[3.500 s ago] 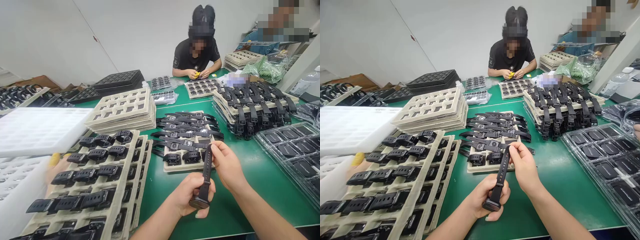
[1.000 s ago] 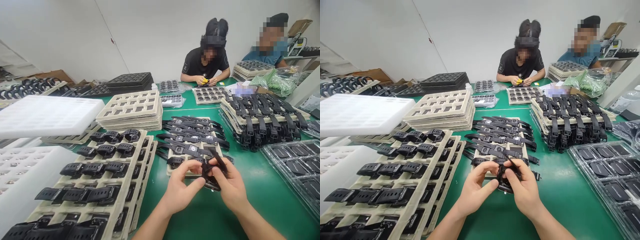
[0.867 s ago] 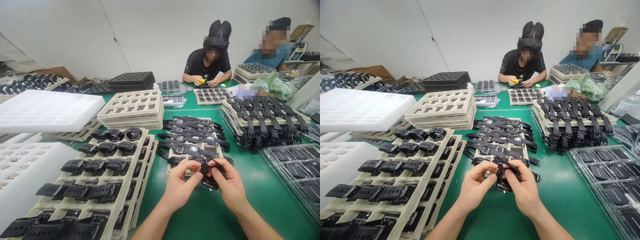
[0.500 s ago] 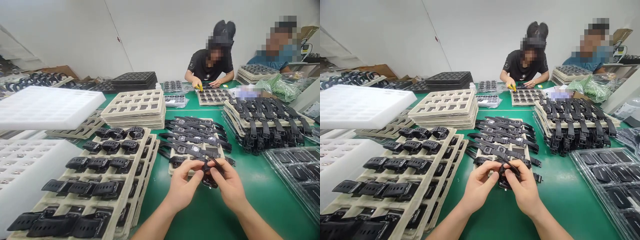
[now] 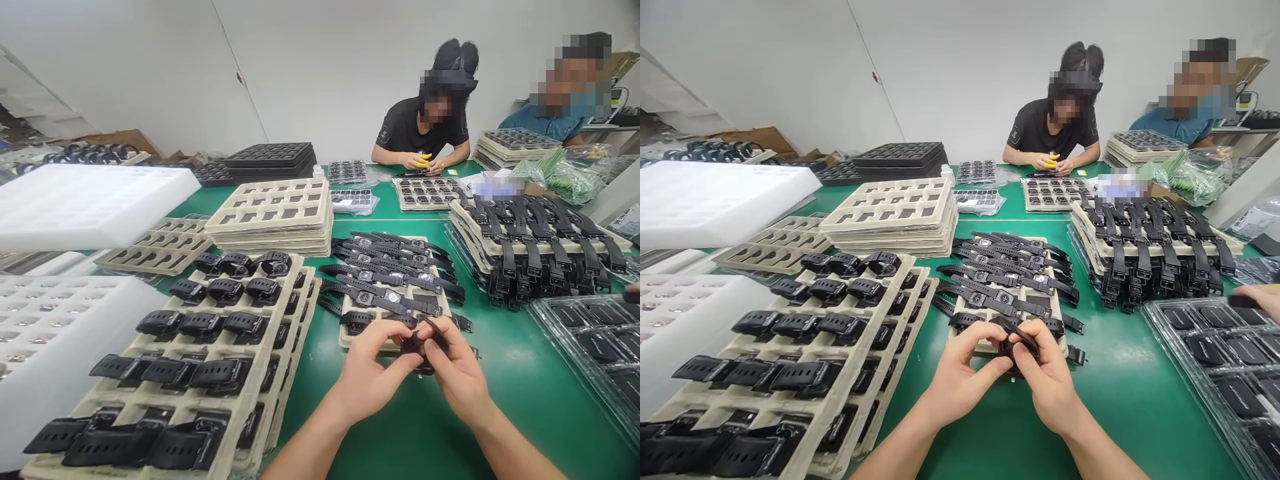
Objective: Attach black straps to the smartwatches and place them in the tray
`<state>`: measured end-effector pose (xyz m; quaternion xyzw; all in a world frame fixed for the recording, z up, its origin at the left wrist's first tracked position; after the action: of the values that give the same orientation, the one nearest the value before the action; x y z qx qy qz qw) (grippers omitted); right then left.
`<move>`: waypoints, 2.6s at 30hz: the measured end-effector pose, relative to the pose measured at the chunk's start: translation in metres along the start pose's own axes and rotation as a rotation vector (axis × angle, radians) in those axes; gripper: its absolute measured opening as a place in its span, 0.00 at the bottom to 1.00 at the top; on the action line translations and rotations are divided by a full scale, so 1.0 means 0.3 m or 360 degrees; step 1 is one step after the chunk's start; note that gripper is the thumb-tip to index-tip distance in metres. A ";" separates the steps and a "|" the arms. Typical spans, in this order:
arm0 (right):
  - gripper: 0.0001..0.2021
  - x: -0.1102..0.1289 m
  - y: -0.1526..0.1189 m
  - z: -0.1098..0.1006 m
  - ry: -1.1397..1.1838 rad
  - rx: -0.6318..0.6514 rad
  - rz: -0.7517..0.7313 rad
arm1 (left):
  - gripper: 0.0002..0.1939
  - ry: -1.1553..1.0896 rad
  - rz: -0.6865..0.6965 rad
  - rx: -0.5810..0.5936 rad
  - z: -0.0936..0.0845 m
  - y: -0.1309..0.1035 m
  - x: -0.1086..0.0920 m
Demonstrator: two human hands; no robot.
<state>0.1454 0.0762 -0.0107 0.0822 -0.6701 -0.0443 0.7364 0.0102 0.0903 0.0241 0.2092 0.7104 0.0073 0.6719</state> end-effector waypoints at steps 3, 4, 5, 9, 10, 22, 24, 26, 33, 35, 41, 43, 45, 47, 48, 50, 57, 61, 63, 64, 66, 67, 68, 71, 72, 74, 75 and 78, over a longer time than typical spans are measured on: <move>0.09 0.008 0.000 0.003 -0.0004 0.0015 -0.0057 | 0.07 0.0047 0.0066 -0.0031 -0.009 -0.001 -0.016; 0.08 0.008 0.000 -0.001 -0.0005 -0.0008 -0.0061 | 0.08 0.0064 0.0089 -0.0038 -0.011 -0.001 -0.022; 0.08 0.008 0.001 -0.006 -0.0005 -0.0039 -0.0065 | 0.08 0.0084 0.0104 -0.0030 -0.011 0.000 -0.027; 0.08 0.027 0.006 -0.018 -0.0138 -0.0086 -0.0122 | 0.09 0.0117 0.0042 0.0009 -0.003 0.004 -0.018; 0.08 0.037 0.007 -0.018 -0.0237 -0.0082 -0.0163 | 0.09 0.0109 0.0019 -0.0011 -0.006 0.004 -0.013; 0.20 0.152 -0.029 -0.001 -0.0947 -0.0070 -0.0820 | 0.14 -0.0298 -0.0214 0.0003 0.025 0.003 0.024; 0.16 0.164 -0.027 -0.017 -0.0922 -0.0168 -0.0820 | 0.13 -0.0312 -0.0195 -0.0010 0.023 0.003 0.022; 0.12 0.163 -0.027 -0.033 -0.0877 -0.0281 -0.0788 | 0.12 -0.0309 -0.0179 -0.0053 0.015 0.001 0.022; 0.14 0.148 -0.032 -0.049 -0.0776 -0.0437 -0.0769 | 0.10 -0.0324 -0.0157 -0.0158 -0.002 -0.003 0.034; 0.13 0.156 -0.024 -0.035 -0.0853 -0.0342 -0.0796 | 0.10 -0.0354 -0.0169 -0.0176 -0.008 -0.002 0.039; 0.11 0.159 -0.004 -0.016 -0.0894 -0.0135 -0.0817 | 0.09 -0.0431 -0.0220 -0.0134 -0.014 0.001 0.048; 0.10 0.147 -0.001 -0.010 -0.0866 -0.0109 -0.0788 | 0.11 -0.0537 -0.0307 -0.0175 -0.013 -0.004 0.069; 0.10 0.139 -0.003 -0.014 -0.0813 -0.0153 -0.0765 | 0.16 -0.0707 -0.0418 -0.0218 -0.001 -0.012 0.097; 0.11 0.134 -0.005 -0.020 -0.0759 -0.0205 -0.0747 | 0.20 -0.0887 -0.0517 -0.0216 0.022 -0.019 0.119; 0.11 0.133 -0.006 -0.022 -0.0744 -0.0219 -0.0739 | 0.21 -0.0962 -0.0557 -0.0201 0.036 -0.022 0.126; 0.12 0.132 -0.006 -0.023 -0.0740 -0.0226 -0.0726 | 0.20 -0.1075 -0.0619 -0.0174 0.056 -0.024 0.134; 0.12 0.137 -0.005 -0.024 -0.0740 -0.0231 -0.0734 | 0.20 -0.1201 -0.0686 -0.0151 0.065 -0.022 0.131; 0.12 0.142 -0.011 -0.034 -0.0751 -0.0304 -0.0762 | 0.22 -0.1239 -0.0669 -0.0093 0.073 -0.022 0.127; 0.13 0.142 -0.012 -0.039 -0.0747 -0.0320 -0.0764 | 0.22 -0.1249 -0.0683 -0.0079 0.076 -0.022 0.127; 0.12 0.142 -0.011 -0.039 -0.0746 -0.0316 -0.0763 | 0.22 -0.1242 -0.0695 -0.0082 0.076 -0.022 0.129; 0.12 0.140 -0.009 -0.039 -0.0740 -0.0290 -0.0749 | 0.20 -0.1219 -0.0710 -0.0096 0.073 -0.021 0.130; 0.12 0.139 -0.007 -0.038 -0.0737 -0.0276 -0.0739 | 0.19 -0.1214 -0.0714 -0.0101 0.071 -0.021 0.129; 0.12 0.138 -0.006 -0.038 -0.0736 -0.0263 -0.0732 | 0.19 -0.1218 -0.0717 -0.0098 0.071 -0.020 0.128; 0.13 0.136 -0.008 -0.037 -0.0733 -0.0225 -0.0725 | 0.18 -0.1284 -0.0728 -0.0068 0.078 -0.017 0.125; 0.14 0.134 -0.010 -0.037 -0.0721 -0.0216 -0.0718 | 0.18 -0.1318 -0.0733 -0.0058 0.081 -0.017 0.124; 0.15 0.121 -0.012 -0.041 -0.0646 -0.0203 -0.0665 | 0.18 -0.1402 -0.0756 -0.0044 0.086 -0.017 0.128; 0.17 0.111 -0.013 -0.045 -0.0579 -0.0209 -0.0619 | 0.18 -0.1447 -0.0771 -0.0043 0.088 -0.017 0.130; 0.25 0.068 -0.010 -0.058 -0.0279 -0.0243 -0.0410 | 0.18 -0.1554 -0.0813 -0.0054 0.092 -0.021 0.141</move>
<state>0.1649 0.0706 0.0072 0.1070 -0.7103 -0.1962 0.6674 0.0344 0.0901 -0.0206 -0.0017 0.3442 -0.2424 0.9070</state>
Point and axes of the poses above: each hand's wrist, its own y-axis towards the middle knuckle, its own z-axis out of the palm, x = y × z, the point moved 9 cm from there along y, towards the middle knuckle, and after that the axes turned 5 degrees about -y, right-handed, at the moved point
